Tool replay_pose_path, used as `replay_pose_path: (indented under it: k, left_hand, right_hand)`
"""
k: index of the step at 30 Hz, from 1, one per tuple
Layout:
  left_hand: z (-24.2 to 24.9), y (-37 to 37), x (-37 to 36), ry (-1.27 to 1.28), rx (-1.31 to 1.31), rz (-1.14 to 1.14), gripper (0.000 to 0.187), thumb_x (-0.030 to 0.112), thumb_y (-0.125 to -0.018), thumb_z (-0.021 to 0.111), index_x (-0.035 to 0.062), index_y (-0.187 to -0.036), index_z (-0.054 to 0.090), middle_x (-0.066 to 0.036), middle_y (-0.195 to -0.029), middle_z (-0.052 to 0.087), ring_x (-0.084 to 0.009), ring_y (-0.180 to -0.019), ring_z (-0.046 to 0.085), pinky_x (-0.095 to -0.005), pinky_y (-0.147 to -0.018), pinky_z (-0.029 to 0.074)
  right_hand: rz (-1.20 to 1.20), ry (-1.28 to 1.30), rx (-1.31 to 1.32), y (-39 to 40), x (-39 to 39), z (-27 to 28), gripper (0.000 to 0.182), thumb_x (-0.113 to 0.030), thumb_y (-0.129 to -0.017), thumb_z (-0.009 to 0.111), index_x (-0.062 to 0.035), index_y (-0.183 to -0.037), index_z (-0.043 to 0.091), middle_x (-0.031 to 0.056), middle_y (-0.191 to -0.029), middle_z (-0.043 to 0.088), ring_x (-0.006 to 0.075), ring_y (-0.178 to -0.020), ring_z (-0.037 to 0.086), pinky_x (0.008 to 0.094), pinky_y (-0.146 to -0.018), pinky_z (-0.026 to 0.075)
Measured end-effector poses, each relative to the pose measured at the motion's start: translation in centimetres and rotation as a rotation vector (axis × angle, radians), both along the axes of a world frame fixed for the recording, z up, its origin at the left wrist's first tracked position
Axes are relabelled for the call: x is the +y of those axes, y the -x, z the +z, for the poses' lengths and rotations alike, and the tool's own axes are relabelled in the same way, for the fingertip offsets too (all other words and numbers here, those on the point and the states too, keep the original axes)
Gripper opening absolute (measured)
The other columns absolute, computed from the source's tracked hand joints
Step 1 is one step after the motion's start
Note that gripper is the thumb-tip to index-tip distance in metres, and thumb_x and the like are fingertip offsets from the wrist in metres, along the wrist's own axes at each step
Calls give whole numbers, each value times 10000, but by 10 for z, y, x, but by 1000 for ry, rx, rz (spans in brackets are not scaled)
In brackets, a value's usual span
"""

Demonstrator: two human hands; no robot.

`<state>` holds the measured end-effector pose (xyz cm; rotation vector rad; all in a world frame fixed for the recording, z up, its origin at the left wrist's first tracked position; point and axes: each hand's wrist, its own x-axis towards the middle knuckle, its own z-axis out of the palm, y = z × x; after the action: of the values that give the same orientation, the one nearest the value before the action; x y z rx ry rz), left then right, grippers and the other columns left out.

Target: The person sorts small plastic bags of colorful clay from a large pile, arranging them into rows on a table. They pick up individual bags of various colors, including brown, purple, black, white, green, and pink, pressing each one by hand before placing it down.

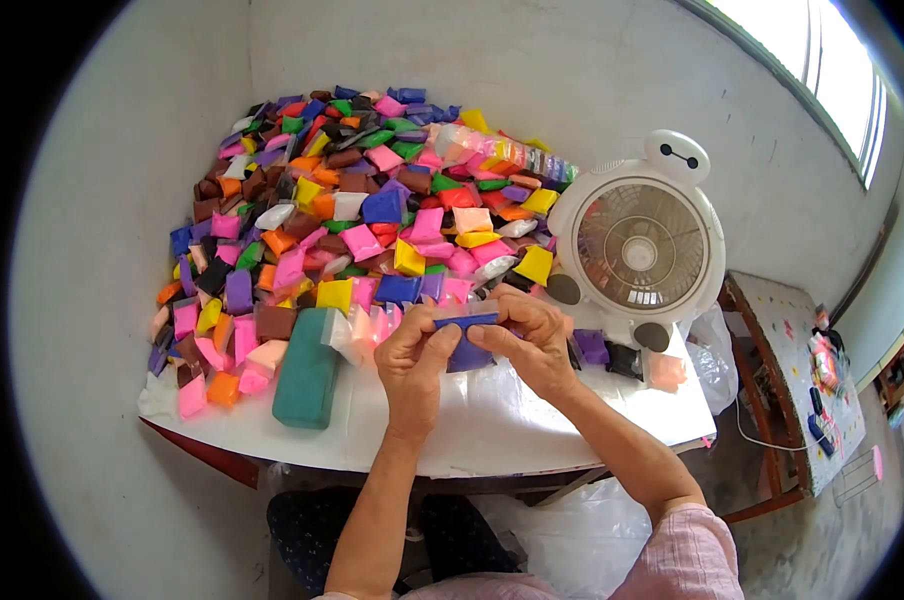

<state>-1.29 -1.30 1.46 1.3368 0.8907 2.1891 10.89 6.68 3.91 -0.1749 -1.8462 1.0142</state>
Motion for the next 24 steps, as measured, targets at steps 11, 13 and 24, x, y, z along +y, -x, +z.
replay_pose_path:
  k: [11, 13, 24]
  left_hand:
    - [1, 0, -2, 90, -62, 83, 188, 159, -946, 569, 19, -833, 625, 61, -709, 502, -27, -640, 403, -187, -551, 307]
    - [0, -3, 0, 97, -56, 47, 180, 169, -946, 567, 23, -856, 620, 51, -707, 512, -34, -614, 419, -181, -536, 312]
    - [-4, 0, 4, 77, -134, -36, 153, 192, -925, 602, 42, -909, 626, 22, -696, 555, -55, -560, 463, -206, -494, 370]
  right_hand:
    - [147, 278, -125, -4, 2, -2, 167, -124, -831, 699, -17, -898, 591, -25, -794, 572, 29, -702, 515, 191, -604, 422]
    - [186, 360, -16, -4, 1, 5, 171, -103, -836, 692, -5, -944, 604, -19, -832, 604, 39, -744, 550, 198, -660, 460]
    - [150, 239, -167, 2, 1, -1, 287, -224, -846, 692, -24, -695, 550, -62, -607, 459, 21, -585, 401, 219, -488, 313]
